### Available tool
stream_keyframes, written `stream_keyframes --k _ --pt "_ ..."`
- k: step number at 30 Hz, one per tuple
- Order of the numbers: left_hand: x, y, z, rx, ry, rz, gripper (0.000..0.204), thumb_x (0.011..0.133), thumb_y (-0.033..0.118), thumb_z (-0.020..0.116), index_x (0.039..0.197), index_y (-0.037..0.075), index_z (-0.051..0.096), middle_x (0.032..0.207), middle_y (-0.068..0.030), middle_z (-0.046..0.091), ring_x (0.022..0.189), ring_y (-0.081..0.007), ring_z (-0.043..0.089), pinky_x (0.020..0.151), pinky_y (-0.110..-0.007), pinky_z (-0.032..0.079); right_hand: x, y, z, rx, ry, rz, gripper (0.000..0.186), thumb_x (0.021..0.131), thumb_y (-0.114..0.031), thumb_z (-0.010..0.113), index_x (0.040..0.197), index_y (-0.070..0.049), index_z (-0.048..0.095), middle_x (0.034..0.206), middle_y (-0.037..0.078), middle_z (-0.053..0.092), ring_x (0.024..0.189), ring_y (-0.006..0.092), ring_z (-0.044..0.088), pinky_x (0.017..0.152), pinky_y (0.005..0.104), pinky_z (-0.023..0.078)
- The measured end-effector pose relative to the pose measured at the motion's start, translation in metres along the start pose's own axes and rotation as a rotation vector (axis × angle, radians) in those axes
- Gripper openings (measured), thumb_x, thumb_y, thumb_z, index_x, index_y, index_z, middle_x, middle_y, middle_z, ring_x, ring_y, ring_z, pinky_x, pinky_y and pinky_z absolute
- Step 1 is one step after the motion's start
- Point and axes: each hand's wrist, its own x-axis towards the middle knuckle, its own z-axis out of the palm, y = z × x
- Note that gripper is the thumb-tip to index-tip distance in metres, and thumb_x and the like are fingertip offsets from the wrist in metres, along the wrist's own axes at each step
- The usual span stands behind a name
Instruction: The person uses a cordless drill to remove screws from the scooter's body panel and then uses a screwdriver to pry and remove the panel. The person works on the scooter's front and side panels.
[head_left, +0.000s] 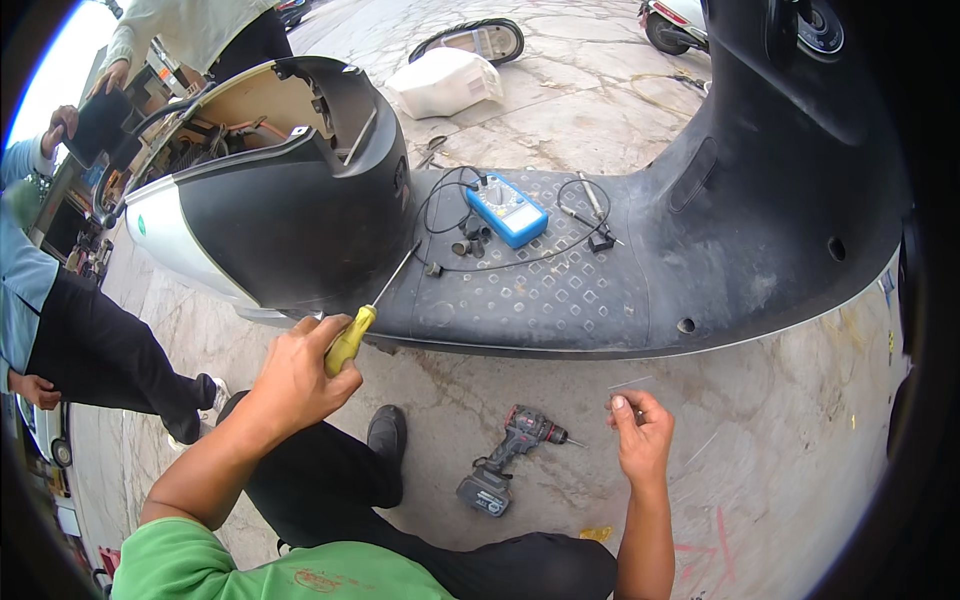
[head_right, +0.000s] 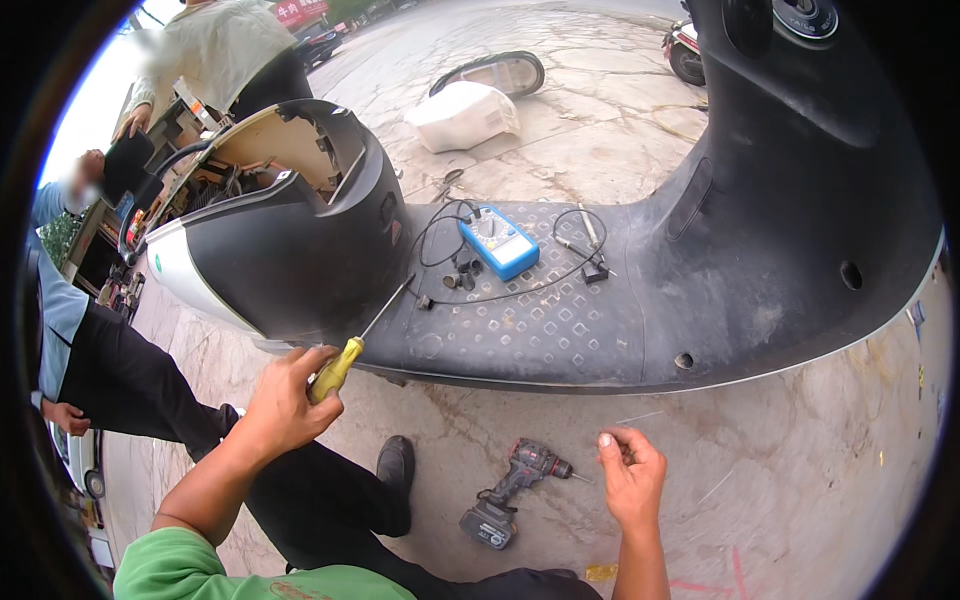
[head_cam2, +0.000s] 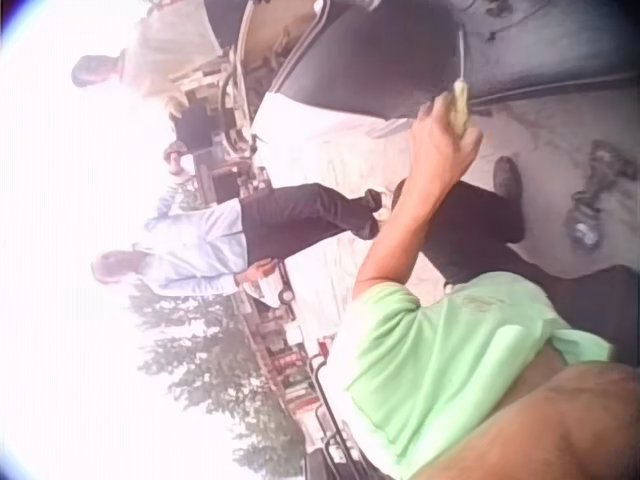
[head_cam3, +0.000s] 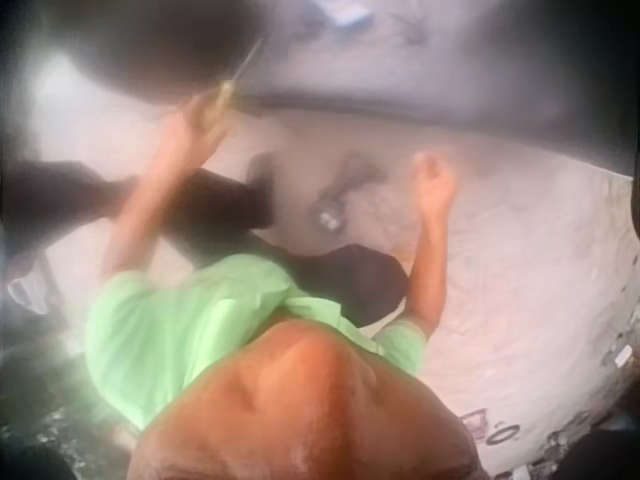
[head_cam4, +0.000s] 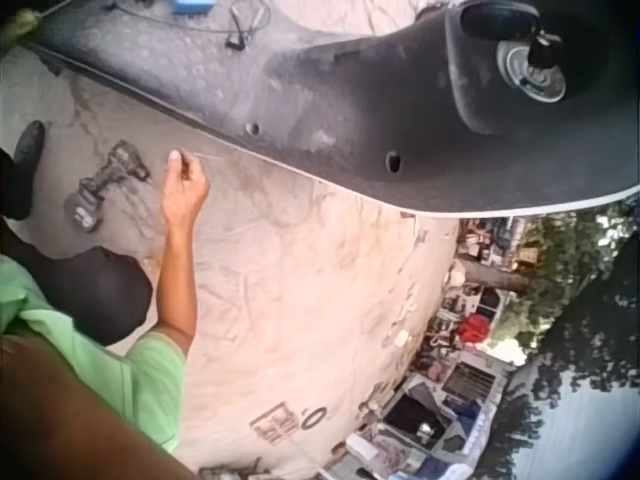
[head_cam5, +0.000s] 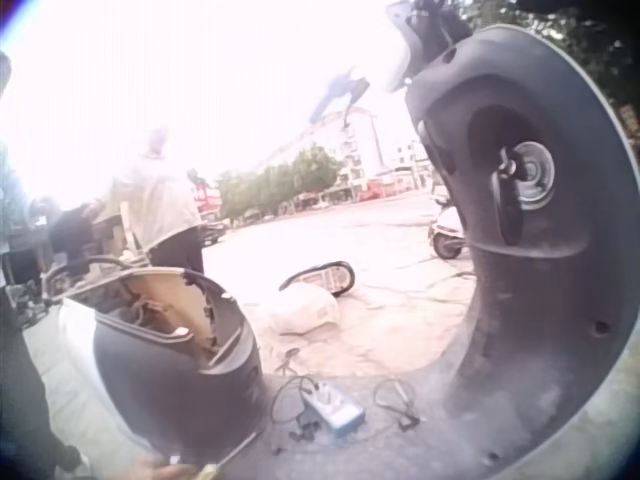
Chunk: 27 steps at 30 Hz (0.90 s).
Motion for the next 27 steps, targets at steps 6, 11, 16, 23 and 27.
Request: stream_keyframes --k 6,11,16,23,27 --pt "-0.047 -0.014 -0.035 -0.129 0.218 -0.125 0.028 0.078 0.000 0.058 0.106 -0.004 0.064 0.084 -0.0186 0.063 0.068 -0.0286 0.063 0.063 -0.034 0.049 0.016 -0.015 0.042 -0.064 -0.255 0.038 0.024 0.093 -0.020 0.070 0.098 0.003 0.069 0.073 0.002 0.066 0.066 0.0075 0.058 0.060 0.0243 0.048" --pt "-0.021 -0.037 -0.003 -0.192 0.259 -0.078 0.029 0.084 0.003 0.057 0.111 -0.003 0.064 0.090 -0.0203 0.063 0.071 -0.0321 0.062 0.066 -0.037 0.050 0.037 -0.042 0.111 -0.215 -0.556 -0.269 0.031 0.087 -0.019 0.072 0.108 0.004 0.065 0.089 0.015 0.069 0.067 0.0186 0.068 0.062 0.0327 0.053" --pt "-0.006 -0.017 -0.018 -0.185 0.227 -0.019 0.025 0.086 0.002 0.058 0.110 -0.004 0.065 0.093 -0.0163 0.065 0.076 -0.0229 0.068 0.068 -0.033 0.053 0.071 -0.043 0.128 -0.574 -0.797 -0.437 0.032 0.087 -0.023 0.068 0.110 -0.001 0.066 0.098 0.018 0.068 0.095 0.0381 0.066 0.083 0.0466 0.052" --pt "-0.011 -0.034 -0.063 -0.017 0.649 0.060 0.024 0.097 0.007 0.052 0.110 -0.005 0.068 0.094 -0.0132 0.071 0.073 -0.0159 0.066 0.068 -0.024 0.054 0.041 0.025 0.152 -0.905 -1.259 -0.050 0.037 0.084 -0.017 0.070 0.118 -0.003 0.066 0.107 0.021 0.069 0.104 0.0402 0.064 0.089 0.0477 0.051" --pt "0.008 -0.058 -0.043 -0.240 0.762 0.117 0.024 0.095 0.009 0.051 0.101 -0.009 0.065 0.076 -0.0131 0.066 0.052 -0.0132 0.055 0.044 -0.021 0.043 0.006 0.125 0.189 -0.923 -1.188 -0.139 0.031 0.081 -0.016 0.072 0.108 -0.003 0.066 0.110 0.021 0.066 0.105 0.0386 0.065 0.086 0.0473 0.053"
